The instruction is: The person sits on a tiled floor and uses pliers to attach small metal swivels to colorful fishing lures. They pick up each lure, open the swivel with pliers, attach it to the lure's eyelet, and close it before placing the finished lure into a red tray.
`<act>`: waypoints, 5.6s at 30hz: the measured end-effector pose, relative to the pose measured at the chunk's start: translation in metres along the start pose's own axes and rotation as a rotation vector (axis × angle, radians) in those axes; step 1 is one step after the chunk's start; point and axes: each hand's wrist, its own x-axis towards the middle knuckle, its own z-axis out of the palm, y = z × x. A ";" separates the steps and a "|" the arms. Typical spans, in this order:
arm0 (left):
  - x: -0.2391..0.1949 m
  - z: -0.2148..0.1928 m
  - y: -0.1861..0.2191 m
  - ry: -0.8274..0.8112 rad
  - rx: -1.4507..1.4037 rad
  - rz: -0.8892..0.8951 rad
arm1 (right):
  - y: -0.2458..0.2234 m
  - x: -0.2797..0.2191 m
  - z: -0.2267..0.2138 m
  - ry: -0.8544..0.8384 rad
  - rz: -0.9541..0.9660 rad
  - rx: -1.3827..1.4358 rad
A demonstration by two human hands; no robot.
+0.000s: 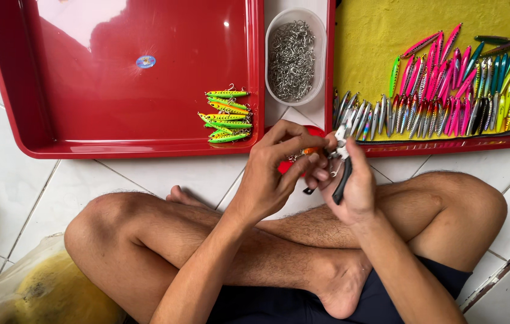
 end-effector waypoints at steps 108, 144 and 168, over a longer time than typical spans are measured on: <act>0.016 0.004 -0.011 0.209 0.130 -0.046 | -0.006 0.008 0.000 -0.401 0.393 0.062; 0.007 0.007 -0.012 0.179 0.143 0.009 | -0.001 0.003 0.007 -0.111 -0.671 -1.509; 0.015 -0.025 -0.009 0.218 0.267 0.006 | -0.031 0.000 -0.012 -0.374 -0.128 -0.903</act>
